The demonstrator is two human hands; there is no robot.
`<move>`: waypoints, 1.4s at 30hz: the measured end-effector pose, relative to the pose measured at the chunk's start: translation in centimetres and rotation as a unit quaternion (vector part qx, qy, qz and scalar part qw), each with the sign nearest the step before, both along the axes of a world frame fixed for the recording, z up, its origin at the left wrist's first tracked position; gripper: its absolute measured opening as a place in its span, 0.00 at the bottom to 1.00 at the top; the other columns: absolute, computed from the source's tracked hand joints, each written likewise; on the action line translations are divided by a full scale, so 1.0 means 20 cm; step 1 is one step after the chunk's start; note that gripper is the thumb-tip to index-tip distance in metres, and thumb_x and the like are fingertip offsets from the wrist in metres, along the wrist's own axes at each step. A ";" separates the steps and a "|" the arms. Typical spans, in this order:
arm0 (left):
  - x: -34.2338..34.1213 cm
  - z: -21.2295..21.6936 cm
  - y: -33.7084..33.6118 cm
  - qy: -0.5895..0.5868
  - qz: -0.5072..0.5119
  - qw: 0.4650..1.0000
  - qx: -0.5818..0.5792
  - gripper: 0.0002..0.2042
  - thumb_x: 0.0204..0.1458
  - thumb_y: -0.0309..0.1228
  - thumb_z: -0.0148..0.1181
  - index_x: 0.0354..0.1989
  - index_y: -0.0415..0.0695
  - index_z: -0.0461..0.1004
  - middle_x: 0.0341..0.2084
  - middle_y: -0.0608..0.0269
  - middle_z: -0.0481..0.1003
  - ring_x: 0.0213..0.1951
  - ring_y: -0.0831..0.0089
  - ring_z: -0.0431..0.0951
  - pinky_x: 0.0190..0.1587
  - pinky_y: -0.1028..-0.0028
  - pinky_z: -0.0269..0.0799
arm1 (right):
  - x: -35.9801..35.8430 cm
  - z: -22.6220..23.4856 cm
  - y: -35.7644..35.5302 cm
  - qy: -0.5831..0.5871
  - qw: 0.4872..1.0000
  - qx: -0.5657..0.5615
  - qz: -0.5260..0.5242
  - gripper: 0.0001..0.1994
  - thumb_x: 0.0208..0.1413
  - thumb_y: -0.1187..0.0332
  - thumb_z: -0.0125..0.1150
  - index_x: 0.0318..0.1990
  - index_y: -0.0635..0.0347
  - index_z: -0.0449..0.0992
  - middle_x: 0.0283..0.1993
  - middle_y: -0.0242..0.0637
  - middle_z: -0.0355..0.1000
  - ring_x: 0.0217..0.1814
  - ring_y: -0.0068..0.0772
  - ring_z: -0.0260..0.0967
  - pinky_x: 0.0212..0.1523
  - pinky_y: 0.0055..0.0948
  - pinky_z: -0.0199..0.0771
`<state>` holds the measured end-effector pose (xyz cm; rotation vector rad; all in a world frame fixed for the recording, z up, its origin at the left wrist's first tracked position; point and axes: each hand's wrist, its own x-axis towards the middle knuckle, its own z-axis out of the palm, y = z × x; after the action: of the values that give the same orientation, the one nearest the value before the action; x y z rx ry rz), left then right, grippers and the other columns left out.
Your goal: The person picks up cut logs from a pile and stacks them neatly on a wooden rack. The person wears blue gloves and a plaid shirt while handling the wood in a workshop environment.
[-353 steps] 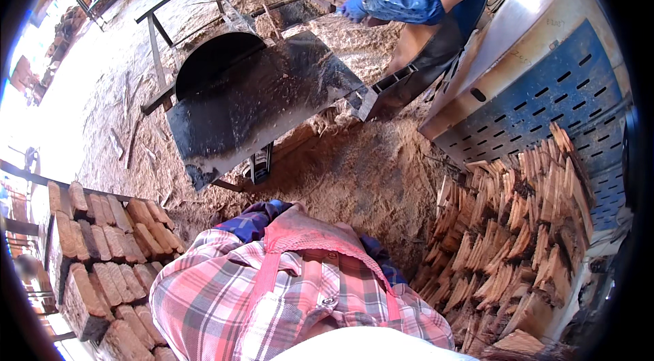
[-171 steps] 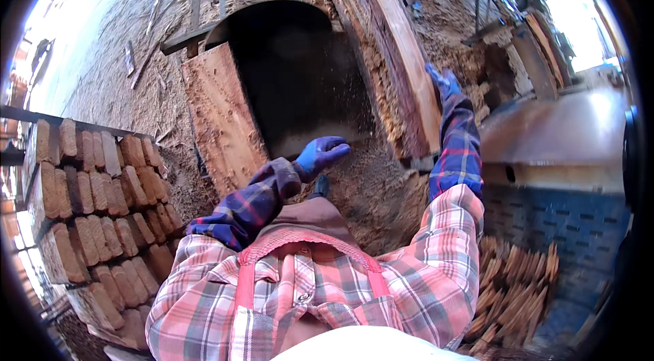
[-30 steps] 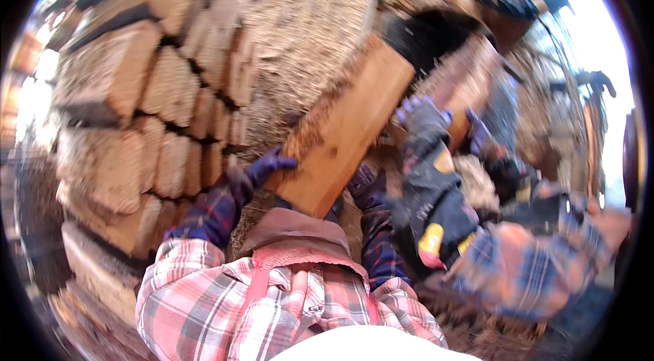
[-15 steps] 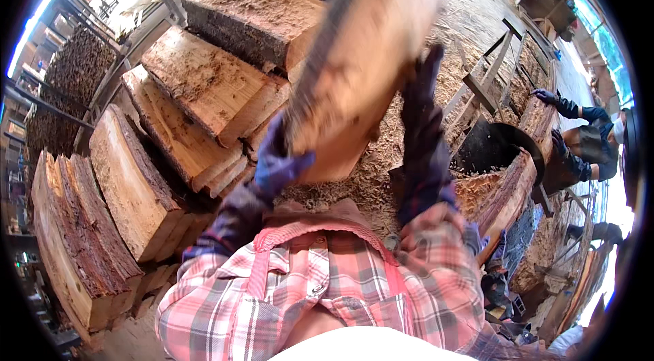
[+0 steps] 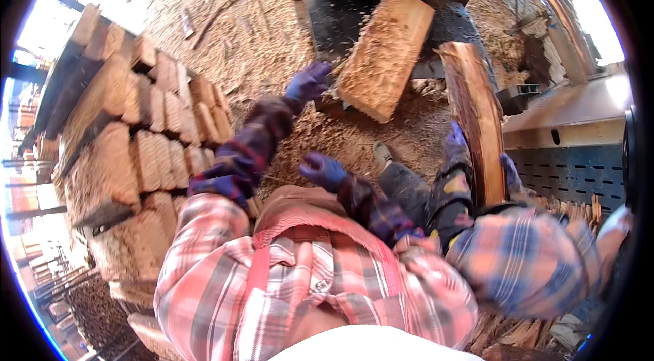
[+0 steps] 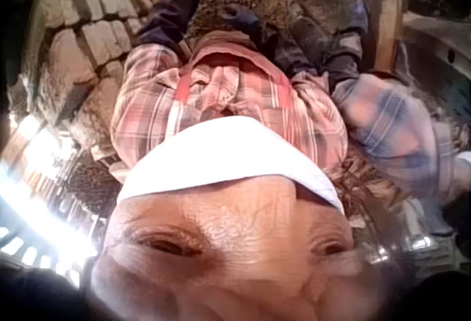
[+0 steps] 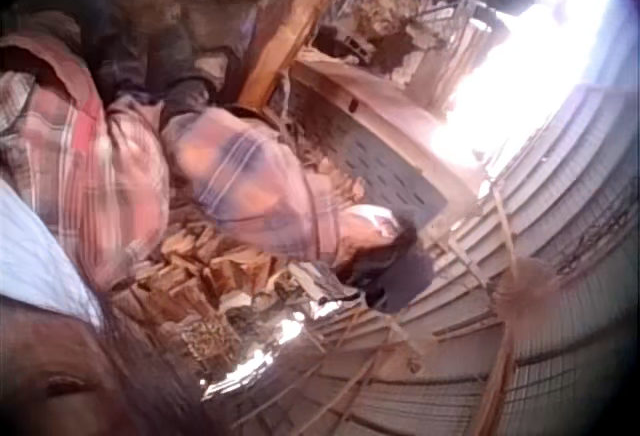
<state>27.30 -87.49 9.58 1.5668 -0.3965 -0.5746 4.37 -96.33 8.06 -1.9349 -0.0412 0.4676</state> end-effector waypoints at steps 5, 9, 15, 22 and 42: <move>-0.12 0.16 -0.62 -0.026 -0.043 0.961 0.272 0.41 0.41 0.53 0.64 0.57 0.34 0.60 0.49 0.45 0.68 0.50 0.55 0.70 0.55 0.66 0.62 | -0.49 -0.27 -0.50 0.039 0.943 0.222 -0.246 0.16 0.53 0.52 0.55 0.33 0.57 0.71 0.26 0.31 0.65 0.29 0.28 0.63 0.32 0.27 0.65; -0.01 -0.21 -0.62 -0.028 0.022 0.985 0.171 0.32 0.41 0.41 0.70 0.49 0.33 0.65 0.41 0.55 0.74 0.40 0.67 0.75 0.45 0.70 0.71 | -0.37 -0.57 -0.96 0.140 0.757 0.428 -0.474 0.14 0.55 0.51 0.54 0.35 0.52 0.70 0.28 0.25 0.64 0.28 0.25 0.62 0.30 0.24 0.63; -0.26 -0.40 -0.77 -0.025 -0.020 0.997 0.073 0.30 0.47 0.31 0.64 0.57 0.36 0.57 0.46 0.55 0.71 0.47 0.68 0.71 0.53 0.68 0.66 | 0.27 -0.35 -1.39 0.067 0.741 0.529 -0.407 0.26 0.53 0.57 0.59 0.56 0.62 0.65 0.52 0.36 0.68 0.52 0.30 0.66 0.54 0.31 0.67; -0.46 -0.17 -0.37 0.272 0.006 0.958 -0.093 0.36 0.38 0.35 0.71 0.57 0.38 0.60 0.46 0.57 0.71 0.46 0.67 0.73 0.50 0.69 0.70 | -0.09 -0.21 -0.94 0.173 0.793 0.491 -0.316 0.27 0.53 0.58 0.59 0.57 0.59 0.63 0.58 0.38 0.63 0.60 0.36 0.60 0.61 0.35 0.60; -0.59 1.16 1.28 -0.314 0.470 0.819 -0.098 0.33 0.47 0.29 0.61 0.61 0.39 0.52 0.57 0.55 0.59 0.56 0.68 0.61 0.53 0.67 0.66 | 1.39 1.49 0.61 -0.259 0.772 0.446 0.373 0.32 0.57 0.51 0.51 0.63 0.61 0.54 0.61 0.49 0.58 0.60 0.43 0.60 0.55 0.41 0.67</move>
<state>15.44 -61.99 32.71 1.4958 -0.1098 0.7525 32.10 -84.08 37.81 -0.9584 -1.2138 0.3029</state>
